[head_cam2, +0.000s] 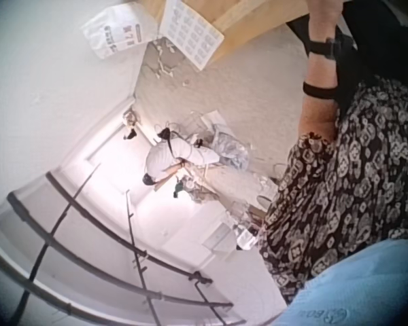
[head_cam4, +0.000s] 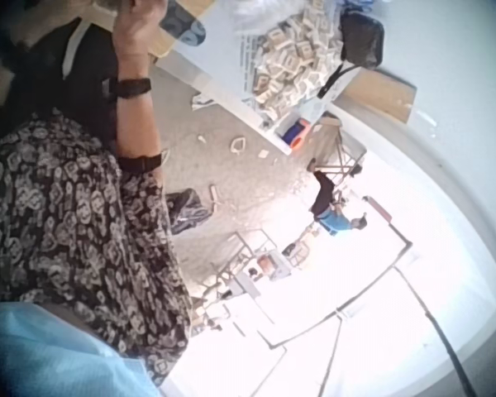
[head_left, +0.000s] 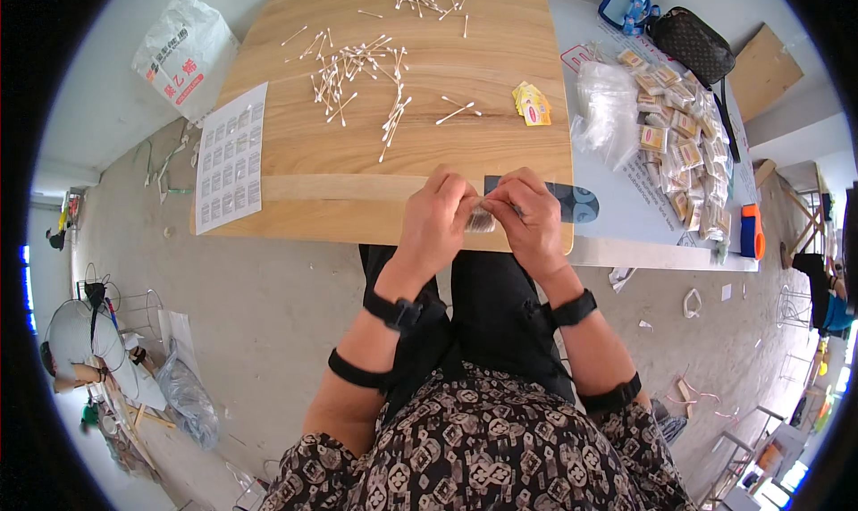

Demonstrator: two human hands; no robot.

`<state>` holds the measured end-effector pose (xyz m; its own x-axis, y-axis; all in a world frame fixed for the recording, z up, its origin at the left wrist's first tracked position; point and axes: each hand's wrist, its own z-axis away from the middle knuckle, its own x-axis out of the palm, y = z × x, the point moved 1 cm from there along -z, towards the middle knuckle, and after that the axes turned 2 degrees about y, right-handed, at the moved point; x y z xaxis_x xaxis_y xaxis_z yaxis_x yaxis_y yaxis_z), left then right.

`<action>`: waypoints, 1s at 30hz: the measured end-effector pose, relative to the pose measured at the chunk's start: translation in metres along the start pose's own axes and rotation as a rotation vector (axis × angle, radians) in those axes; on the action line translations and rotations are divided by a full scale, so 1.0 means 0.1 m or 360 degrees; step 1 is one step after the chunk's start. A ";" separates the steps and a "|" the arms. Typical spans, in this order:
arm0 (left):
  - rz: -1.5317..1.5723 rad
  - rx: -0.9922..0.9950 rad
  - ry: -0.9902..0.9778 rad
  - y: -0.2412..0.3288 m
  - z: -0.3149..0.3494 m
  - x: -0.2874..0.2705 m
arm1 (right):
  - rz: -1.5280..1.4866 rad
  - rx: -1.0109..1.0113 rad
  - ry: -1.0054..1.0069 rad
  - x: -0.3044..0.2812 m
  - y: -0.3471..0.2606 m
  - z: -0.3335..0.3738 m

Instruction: The recorder is seen organizing and packaging cotton swabs into plastic containers and then placing them into larger plastic bags.

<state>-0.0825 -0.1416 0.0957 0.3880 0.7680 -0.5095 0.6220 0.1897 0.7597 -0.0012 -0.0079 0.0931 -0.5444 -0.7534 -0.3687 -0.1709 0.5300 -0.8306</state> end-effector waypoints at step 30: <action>0.0359 -0.0174 0.0094 -0.27 0.21 -0.05 | -0.0137 0.0239 -0.0077 0.05 0.16 0.10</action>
<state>-0.0876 -0.1634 0.0693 0.4661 0.8323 -0.2999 0.4458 0.0718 0.8923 0.0020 -0.0074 0.0740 -0.4923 -0.8133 -0.3100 -0.0889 0.4013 -0.9116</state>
